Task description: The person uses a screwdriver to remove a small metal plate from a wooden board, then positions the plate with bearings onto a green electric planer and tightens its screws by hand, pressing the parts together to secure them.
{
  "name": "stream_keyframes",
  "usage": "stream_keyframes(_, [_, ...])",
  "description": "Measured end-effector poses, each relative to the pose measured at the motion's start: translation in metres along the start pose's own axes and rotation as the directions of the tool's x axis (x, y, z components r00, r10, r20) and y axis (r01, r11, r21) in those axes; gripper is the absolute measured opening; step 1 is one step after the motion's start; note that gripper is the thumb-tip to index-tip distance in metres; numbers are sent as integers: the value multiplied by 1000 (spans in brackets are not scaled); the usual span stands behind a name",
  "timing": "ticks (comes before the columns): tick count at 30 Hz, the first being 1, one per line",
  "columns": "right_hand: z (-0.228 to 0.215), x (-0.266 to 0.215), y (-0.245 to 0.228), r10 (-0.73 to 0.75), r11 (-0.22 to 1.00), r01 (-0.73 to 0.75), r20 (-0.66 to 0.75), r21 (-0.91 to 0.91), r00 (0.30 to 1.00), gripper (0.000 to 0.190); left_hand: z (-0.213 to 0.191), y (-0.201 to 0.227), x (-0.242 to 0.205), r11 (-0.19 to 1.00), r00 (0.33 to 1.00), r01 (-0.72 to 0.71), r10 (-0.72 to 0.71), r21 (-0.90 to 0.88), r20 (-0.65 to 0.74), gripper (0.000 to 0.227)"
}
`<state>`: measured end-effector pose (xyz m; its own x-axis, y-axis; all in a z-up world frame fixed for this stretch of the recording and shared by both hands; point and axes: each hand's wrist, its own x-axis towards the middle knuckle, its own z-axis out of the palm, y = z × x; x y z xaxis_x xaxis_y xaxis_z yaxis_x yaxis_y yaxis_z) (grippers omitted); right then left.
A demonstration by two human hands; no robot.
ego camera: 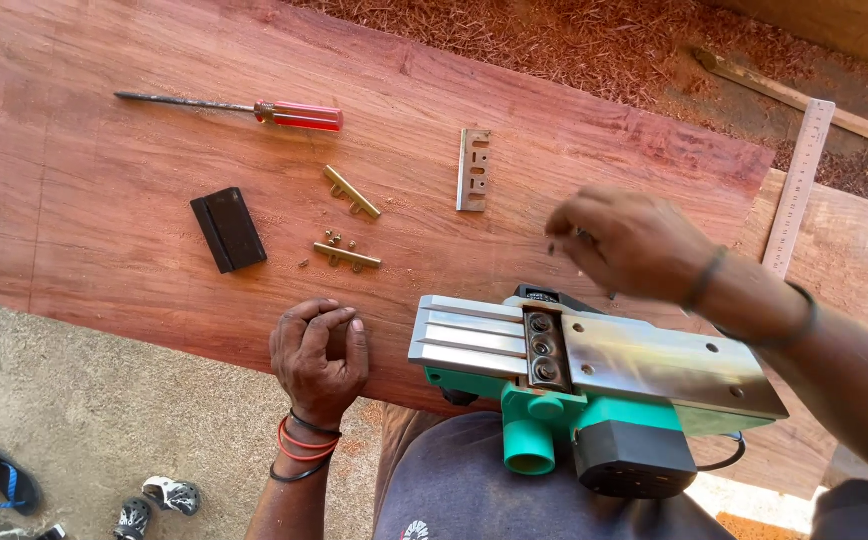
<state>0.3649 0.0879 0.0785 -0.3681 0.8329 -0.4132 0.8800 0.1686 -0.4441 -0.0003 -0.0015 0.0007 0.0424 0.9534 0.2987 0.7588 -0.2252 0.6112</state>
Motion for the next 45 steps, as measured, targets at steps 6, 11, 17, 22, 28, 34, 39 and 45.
stream_keyframes(6, [7,9,-8,-253,964,232,-180,-126,951,20,0,-1,-1,1000,1000,1,-2,-30,-19,9])
stream_keyframes(11, [-16,-43,-46,-458,853,454,-46,258,888,17,-3,1,1,998,1000,11,-13,-58,-23,10])
stream_keyframes(17, [-14,-60,-55,-430,857,373,94,357,898,18,-10,8,7,965,994,103,-105,-241,5,9])
stream_keyframes(22, [-10,-65,-54,-461,836,420,40,352,886,17,-36,48,40,956,999,22,-33,-294,-32,10])
stream_keyframes(28, [-12,-71,-55,-508,830,497,-28,251,861,12,-48,103,73,827,952,-162,275,-538,136,20])
stream_keyframes(34, [-7,-83,-53,-377,879,378,-60,291,924,17,-32,126,91,775,737,-335,570,-536,364,27])
stream_keyframes(39, [-6,-85,-53,-250,923,257,-60,288,966,39,-19,126,94,756,595,-361,637,-546,490,23])
stream_keyframes(45, [-4,-74,-55,-195,930,199,-44,308,980,58,-16,123,96,749,524,-353,654,-560,545,24])
